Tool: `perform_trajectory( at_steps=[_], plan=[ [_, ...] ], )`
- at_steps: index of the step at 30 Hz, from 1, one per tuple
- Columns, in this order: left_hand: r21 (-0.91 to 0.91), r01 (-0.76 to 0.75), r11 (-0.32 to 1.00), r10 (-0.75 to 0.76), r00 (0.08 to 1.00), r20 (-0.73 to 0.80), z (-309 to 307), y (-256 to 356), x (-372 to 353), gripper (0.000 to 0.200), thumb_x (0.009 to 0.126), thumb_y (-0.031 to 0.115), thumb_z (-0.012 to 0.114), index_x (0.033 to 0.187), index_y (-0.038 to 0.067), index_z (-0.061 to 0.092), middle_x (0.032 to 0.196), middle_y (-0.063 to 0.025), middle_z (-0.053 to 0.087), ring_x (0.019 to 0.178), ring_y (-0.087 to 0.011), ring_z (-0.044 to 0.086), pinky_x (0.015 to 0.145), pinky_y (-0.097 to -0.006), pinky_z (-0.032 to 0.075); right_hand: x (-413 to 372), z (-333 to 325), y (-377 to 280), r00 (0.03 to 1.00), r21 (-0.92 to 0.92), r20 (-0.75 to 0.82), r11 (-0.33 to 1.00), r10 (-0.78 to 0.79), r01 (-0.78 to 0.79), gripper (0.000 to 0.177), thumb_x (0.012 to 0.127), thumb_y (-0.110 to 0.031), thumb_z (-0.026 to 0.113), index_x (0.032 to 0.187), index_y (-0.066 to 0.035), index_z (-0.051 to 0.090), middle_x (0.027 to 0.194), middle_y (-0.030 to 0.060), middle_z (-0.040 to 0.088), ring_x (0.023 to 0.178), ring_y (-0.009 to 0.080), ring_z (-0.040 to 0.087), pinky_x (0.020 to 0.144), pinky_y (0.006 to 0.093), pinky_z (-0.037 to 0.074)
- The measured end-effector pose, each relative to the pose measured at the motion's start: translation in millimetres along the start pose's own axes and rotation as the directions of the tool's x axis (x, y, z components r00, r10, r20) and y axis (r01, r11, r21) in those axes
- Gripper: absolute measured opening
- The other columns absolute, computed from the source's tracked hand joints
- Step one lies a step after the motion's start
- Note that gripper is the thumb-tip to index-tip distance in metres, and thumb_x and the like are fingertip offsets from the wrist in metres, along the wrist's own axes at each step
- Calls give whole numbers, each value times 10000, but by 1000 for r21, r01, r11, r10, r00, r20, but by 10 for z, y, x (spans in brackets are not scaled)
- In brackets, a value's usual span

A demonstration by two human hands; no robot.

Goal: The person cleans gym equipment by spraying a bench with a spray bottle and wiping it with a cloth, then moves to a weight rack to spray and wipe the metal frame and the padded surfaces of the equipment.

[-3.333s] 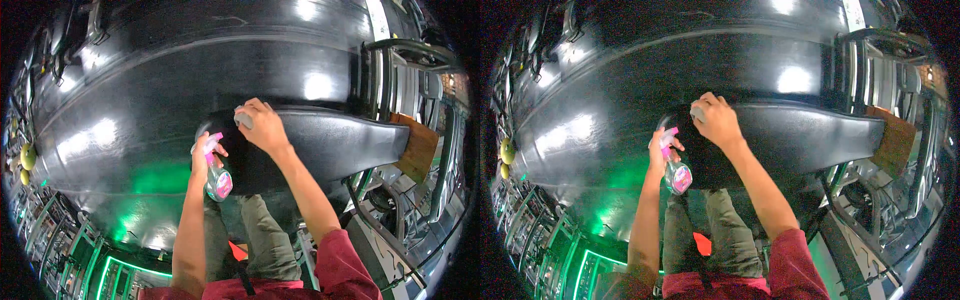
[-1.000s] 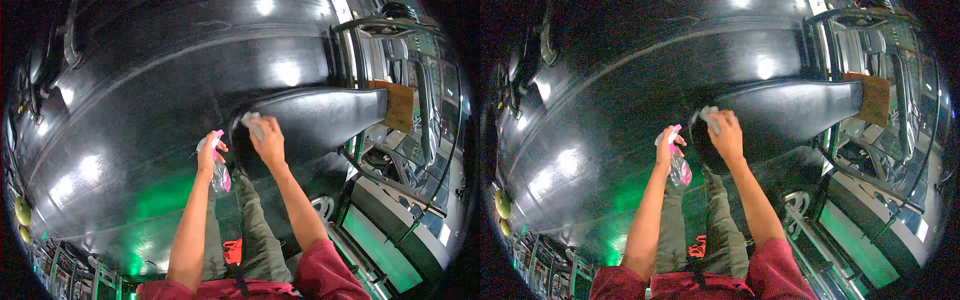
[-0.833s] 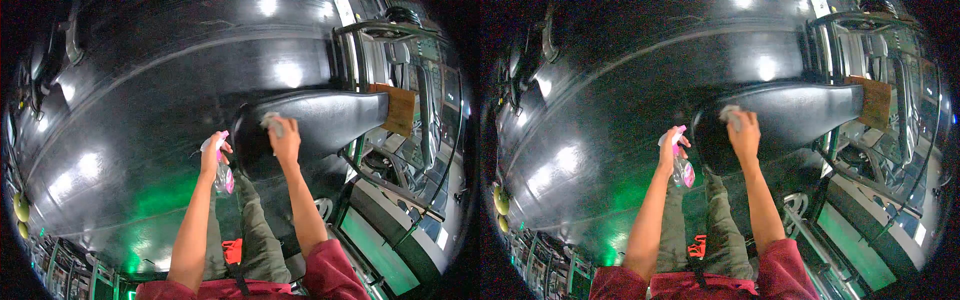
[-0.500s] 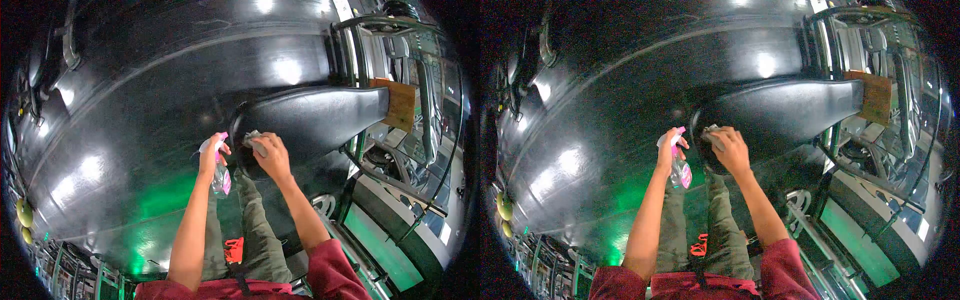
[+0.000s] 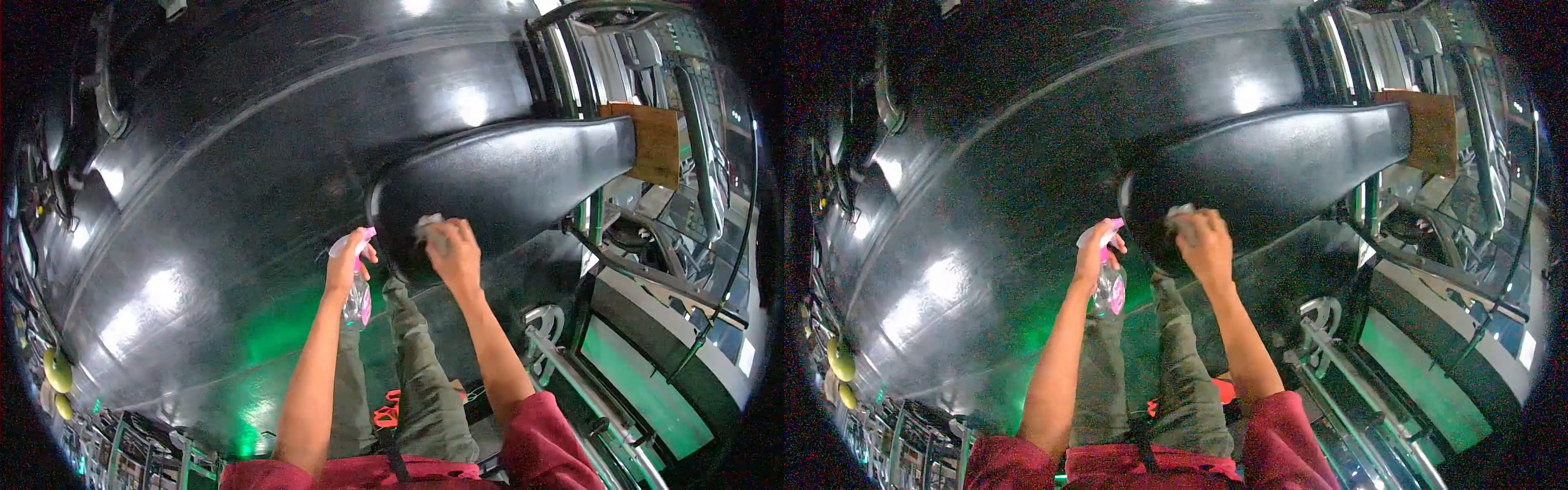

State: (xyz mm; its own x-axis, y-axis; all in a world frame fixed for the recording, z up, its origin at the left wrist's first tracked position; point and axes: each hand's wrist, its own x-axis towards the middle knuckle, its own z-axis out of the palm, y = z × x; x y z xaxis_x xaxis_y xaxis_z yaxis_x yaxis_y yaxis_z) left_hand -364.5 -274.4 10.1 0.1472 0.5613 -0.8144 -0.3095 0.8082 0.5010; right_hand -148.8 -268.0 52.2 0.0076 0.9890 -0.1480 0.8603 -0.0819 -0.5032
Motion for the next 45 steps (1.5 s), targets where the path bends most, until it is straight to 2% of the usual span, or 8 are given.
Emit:
perform_trajectory(
  at_steps=[4,9,16,24,29,36,40,45],
  plan=[
    [38,4,999,-4,1000,-1,14,-83,-24,458,926,473,526,1063,58,664,716,-34,624,457,-103,513,411,-232,375,18,130,34,953,97,-225,978,201,-184,308,729,-60,717,1023,-86,631,1079,135,586,969,357,594,816,422,498],
    [93,-7,996,9,1000,-22,63,-140,-96,474,942,452,484,1101,28,624,717,-73,623,431,-128,502,434,-250,408,-392,203,-53,990,71,112,995,-81,73,365,672,-93,756,1009,-147,628,1060,70,563,945,294,561,813,398,508],
    [126,-17,992,22,999,-35,155,-307,-206,492,933,479,491,1103,34,615,719,-79,624,424,-129,501,437,-251,403,-280,50,237,969,104,-92,970,229,-220,327,721,-68,732,1035,-113,650,1128,107,570,1022,337,582,833,407,504],
    [134,-13,991,26,995,-92,276,-519,-377,474,939,480,479,1106,68,644,730,-52,619,452,-110,509,460,-230,382,-737,87,332,990,64,122,996,-67,60,385,664,-144,780,1011,-165,615,1080,42,549,955,272,565,698,399,553],
    [185,-36,982,52,995,-82,239,-636,-451,494,935,492,484,1144,55,580,730,-90,599,460,-145,532,451,-254,449,-438,173,391,962,202,-194,968,191,-152,306,709,-93,722,996,-136,625,1037,91,567,914,317,579,767,413,501],
    [160,-49,986,73,986,-148,285,-608,-555,505,940,494,463,1118,53,633,745,-55,616,467,-129,522,482,-250,402,-1034,254,365,996,205,-15,976,84,-79,386,692,-128,758,1048,-190,621,1126,16,532,995,276,557,745,387,548],
    [266,-50,963,90,986,-139,291,-571,-581,513,928,508,474,1095,49,631,754,-61,632,461,-133,522,491,-260,395,-1195,305,463,920,334,-151,894,362,-297,313,751,-94,702,1051,-152,634,1142,95,535,1015,315,560,833,408,501],
    [382,-12,924,43,996,-74,150,-461,-600,467,931,505,497,1079,70,578,748,-92,621,461,-146,537,461,-266,439,-1051,682,274,565,663,-338,616,753,-425,245,838,-121,660,1065,-55,595,1095,148,530,1044,335,545,921,410,432]
  ],
)
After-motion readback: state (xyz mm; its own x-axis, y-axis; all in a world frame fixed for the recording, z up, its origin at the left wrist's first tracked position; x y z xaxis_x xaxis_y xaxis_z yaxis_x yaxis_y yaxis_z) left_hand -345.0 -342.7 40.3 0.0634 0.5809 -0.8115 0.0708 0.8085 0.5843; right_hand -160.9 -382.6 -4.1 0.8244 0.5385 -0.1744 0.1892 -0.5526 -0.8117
